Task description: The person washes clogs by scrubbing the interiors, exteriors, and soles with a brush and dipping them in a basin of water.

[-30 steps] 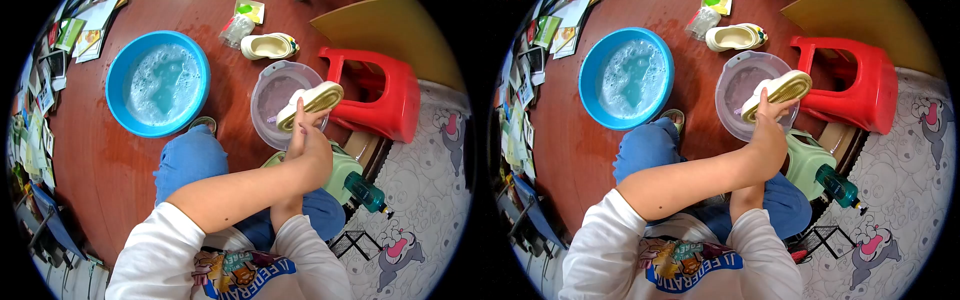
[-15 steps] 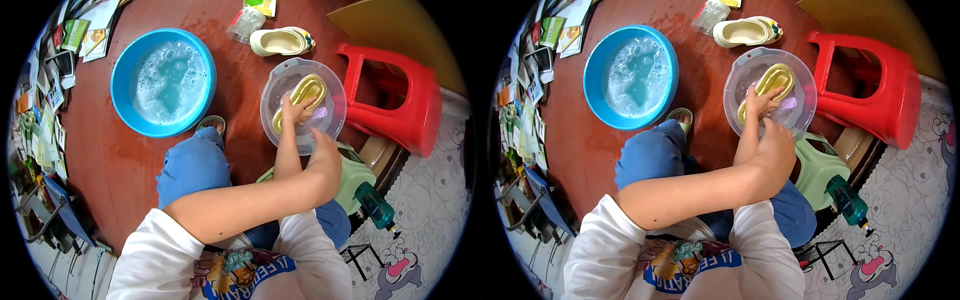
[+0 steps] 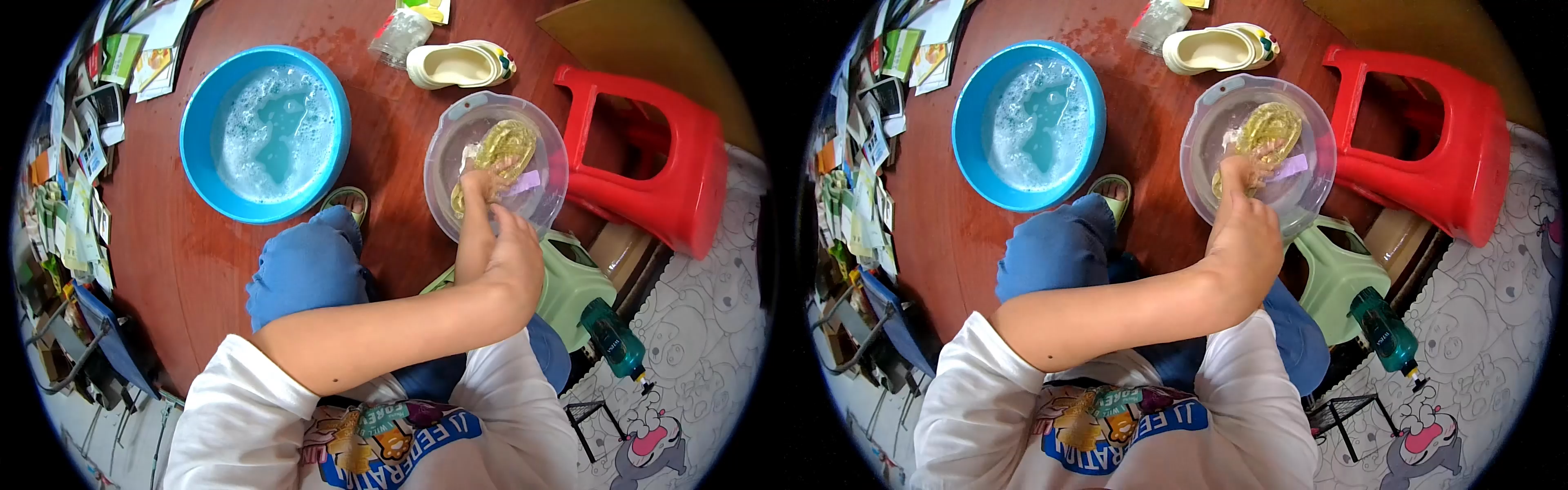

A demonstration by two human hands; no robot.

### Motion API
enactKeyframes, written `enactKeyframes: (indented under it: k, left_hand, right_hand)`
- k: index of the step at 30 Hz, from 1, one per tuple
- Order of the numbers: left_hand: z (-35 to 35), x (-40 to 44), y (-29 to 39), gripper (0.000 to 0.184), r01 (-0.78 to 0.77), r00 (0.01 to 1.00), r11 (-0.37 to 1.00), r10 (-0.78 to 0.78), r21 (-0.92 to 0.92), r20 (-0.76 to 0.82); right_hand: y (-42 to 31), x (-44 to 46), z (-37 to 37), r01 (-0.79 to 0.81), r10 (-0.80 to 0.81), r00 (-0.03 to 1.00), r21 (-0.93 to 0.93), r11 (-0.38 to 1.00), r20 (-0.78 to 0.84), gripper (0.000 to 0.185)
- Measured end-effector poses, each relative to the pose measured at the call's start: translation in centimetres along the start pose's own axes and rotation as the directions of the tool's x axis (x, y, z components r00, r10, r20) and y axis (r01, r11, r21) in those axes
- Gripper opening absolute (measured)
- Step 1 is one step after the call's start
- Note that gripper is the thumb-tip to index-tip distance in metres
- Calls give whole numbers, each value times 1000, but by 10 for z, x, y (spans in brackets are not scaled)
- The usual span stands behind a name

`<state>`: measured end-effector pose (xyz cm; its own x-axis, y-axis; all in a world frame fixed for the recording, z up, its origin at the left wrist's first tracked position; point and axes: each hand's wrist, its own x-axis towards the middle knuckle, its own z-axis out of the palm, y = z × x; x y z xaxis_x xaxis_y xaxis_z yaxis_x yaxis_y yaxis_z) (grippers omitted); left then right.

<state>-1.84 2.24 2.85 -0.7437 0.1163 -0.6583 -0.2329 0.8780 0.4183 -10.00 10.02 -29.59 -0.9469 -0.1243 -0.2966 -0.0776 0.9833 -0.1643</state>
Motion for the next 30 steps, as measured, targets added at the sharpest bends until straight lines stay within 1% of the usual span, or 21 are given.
enactKeyframes:
  k: [1, 3, 4, 6, 8, 10, 11, 12, 13, 14, 15, 16, 18, 19, 21, 22, 24, 25, 26, 29, 30]
  left_hand:
    - [5, 1, 5, 53, -2, 1000, 1000, 2, -2, -7]
    - [19, 7, 21, 54, 35, 995, 999, -32, 26, -96]
    - [16, 1, 21, 54, 32, 994, 999, -29, 24, -108]
    - [9, -9, 20, 56, -21, 994, 999, 16, -49, -111]
    - [13, -11, 27, 57, -15, 990, 999, 10, -33, -144]
    - [14, -20, 31, 58, -2, 984, 1000, -1, -15, -175]
    - [12, -27, 32, 59, 38, 981, 999, -40, -11, -189]
    - [12, -34, 33, 60, 77, 976, 997, -77, -6, -203]
    - [17, -37, 36, 60, 76, 974, 997, -77, -12, -212]
    - [24, -38, 40, 41, 121, 935, 993, -115, -2, -336]
    - [29, -39, 43, 25, 166, 878, 986, -146, 3, -455]
    - [30, -37, 45, 25, 160, 874, 987, -142, -1, -464]
    - [25, -31, 44, 36, 87, 926, 996, -78, 9, -368]
    - [23, -30, 43, 36, 82, 924, 997, -73, 7, -376]
    - [18, -27, 41, 49, 12, 976, 996, 8, 89, -217]
    - [16, -23, 41, 49, 6, 974, 996, 15, 90, -226]
    - [16, -13, 42, 53, -73, 993, 997, 71, -12, -91]
    - [23, -8, 44, 53, -81, 992, 997, 80, -8, -101]
    - [36, 1, 48, 52, 37, 933, 997, -57, -63, -356]
    - [25, 25, 48, 43, 121, 871, 971, -203, -206, -448]
    - [10, -14, 36, 39, 39, 905, 979, -120, -202, -409]
  right_hand:
    - [10, -1, -1, 12, -12, 1000, 41, 999, -2, 115]
    - [28, -4, -9, 36, -34, 999, 128, 991, -10, 114]
    - [36, -6, -14, 50, -49, 999, 176, 983, -13, 114]
    - [49, -10, -23, 81, -79, 997, 268, 960, -20, 114]
    - [57, -11, -33, 121, -116, 993, 349, 929, -36, 114]
    - [47, -6, -43, 184, -176, 983, 419, 889, -58, 113]
    - [37, -4, -50, 220, -211, 975, 451, 865, -70, 113]
    - [21, -1, -58, 262, -251, 964, 480, 837, -89, 113]
    - [3, 2, -66, 304, -293, 951, 502, 810, -104, 113]
    - [-8, 3, -75, 336, -323, 939, 522, 784, -119, 113]
    - [-15, 5, -82, 364, -349, 927, 535, 762, -134, 112]
    - [-19, 4, -89, 387, -368, 918, 550, 740, -149, 112]
    - [-19, -2, -104, 422, -396, 901, 577, 699, -179, 112]
    - [-17, -6, -110, 436, -406, 893, 589, 680, -192, 112]
    - [-11, -15, -123, 469, -427, 875, 616, 632, -228, 111]
    - [-8, -20, -130, 483, -434, 867, 630, 608, -246, 111]
    - [-4, -34, -147, 509, -448, 850, 651, 563, -277, 111]
    - [-2, -38, -154, 529, -458, 837, 659, 535, -301, 111]
    - [4, -37, -160, 543, -461, 827, 668, 509, -321, 111]
    - [3, -41, -194, 596, -480, 787, 676, 433, -387, 110]
    - [3, -40, -205, 614, -483, 772, 678, 403, -413, 110]
